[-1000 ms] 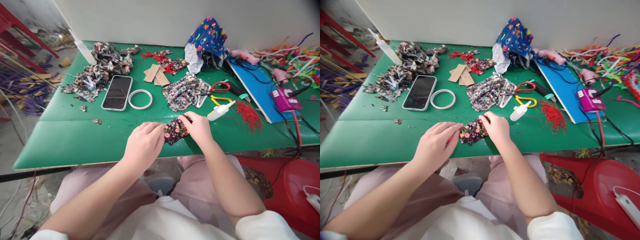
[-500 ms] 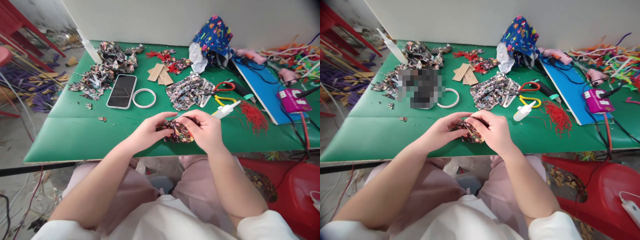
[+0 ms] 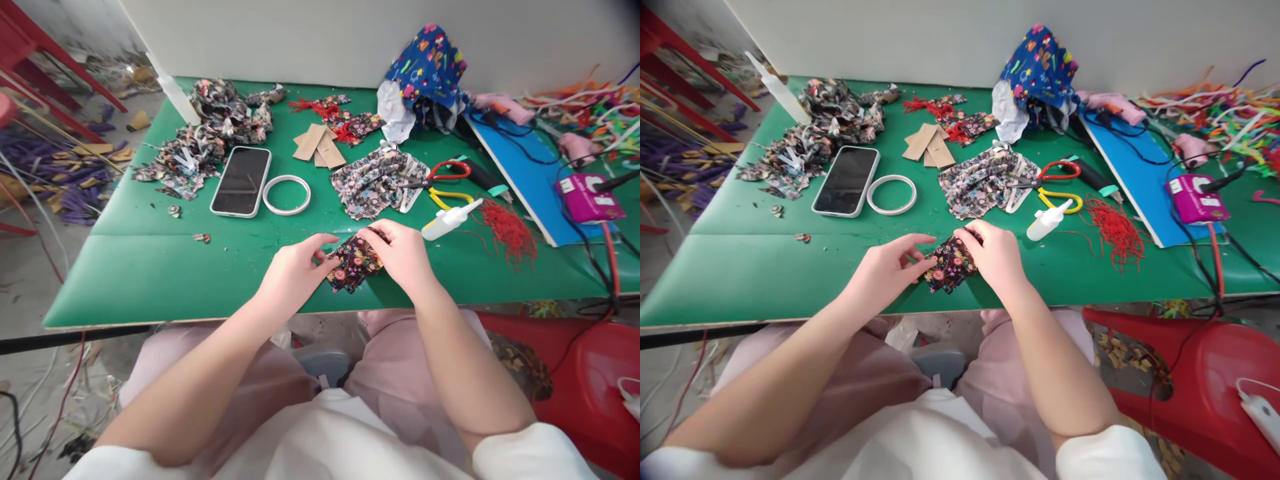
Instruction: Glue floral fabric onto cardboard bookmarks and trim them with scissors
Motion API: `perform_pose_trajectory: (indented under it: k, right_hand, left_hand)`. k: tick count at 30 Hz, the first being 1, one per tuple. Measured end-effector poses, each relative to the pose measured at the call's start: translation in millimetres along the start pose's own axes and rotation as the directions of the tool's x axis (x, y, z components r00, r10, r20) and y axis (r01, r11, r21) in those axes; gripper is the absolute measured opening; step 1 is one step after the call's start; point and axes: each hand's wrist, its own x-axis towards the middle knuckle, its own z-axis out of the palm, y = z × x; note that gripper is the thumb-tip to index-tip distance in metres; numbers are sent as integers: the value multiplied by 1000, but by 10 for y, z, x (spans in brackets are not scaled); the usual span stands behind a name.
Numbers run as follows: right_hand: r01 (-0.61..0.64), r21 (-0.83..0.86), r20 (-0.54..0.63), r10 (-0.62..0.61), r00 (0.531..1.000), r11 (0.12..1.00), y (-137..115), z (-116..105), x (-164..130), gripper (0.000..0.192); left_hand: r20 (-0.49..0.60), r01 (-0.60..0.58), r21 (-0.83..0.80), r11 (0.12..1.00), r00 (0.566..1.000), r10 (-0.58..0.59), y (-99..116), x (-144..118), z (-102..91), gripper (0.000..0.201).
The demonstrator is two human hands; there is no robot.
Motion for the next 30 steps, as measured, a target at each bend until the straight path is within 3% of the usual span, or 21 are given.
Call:
perform_pose_trajectory:
  k: [3,16,22,26,30]
  right_hand:
    - [-13,-110,19,15,1000,994,32,29,21,24]
    - [-31,-201,11,34,999,979,61,49,8,26]
    - [-31,-257,0,32,999,966,82,61,22,28]
    - [-19,-267,-6,18,1000,963,93,70,24,29]
    - [-19,-298,-14,16,1000,954,85,67,23,30]
  left_hand:
    - [-64,-36,141,989,997,45,1,18,-12,30]
    - [-99,-23,188,982,994,42,-82,139,-40,31]
    - [-279,-38,209,977,955,97,-69,101,-232,32]
    - [-218,-116,311,943,957,189,-67,38,-225,30]
    - [-122,-259,444,858,931,344,-53,-16,-56,30]
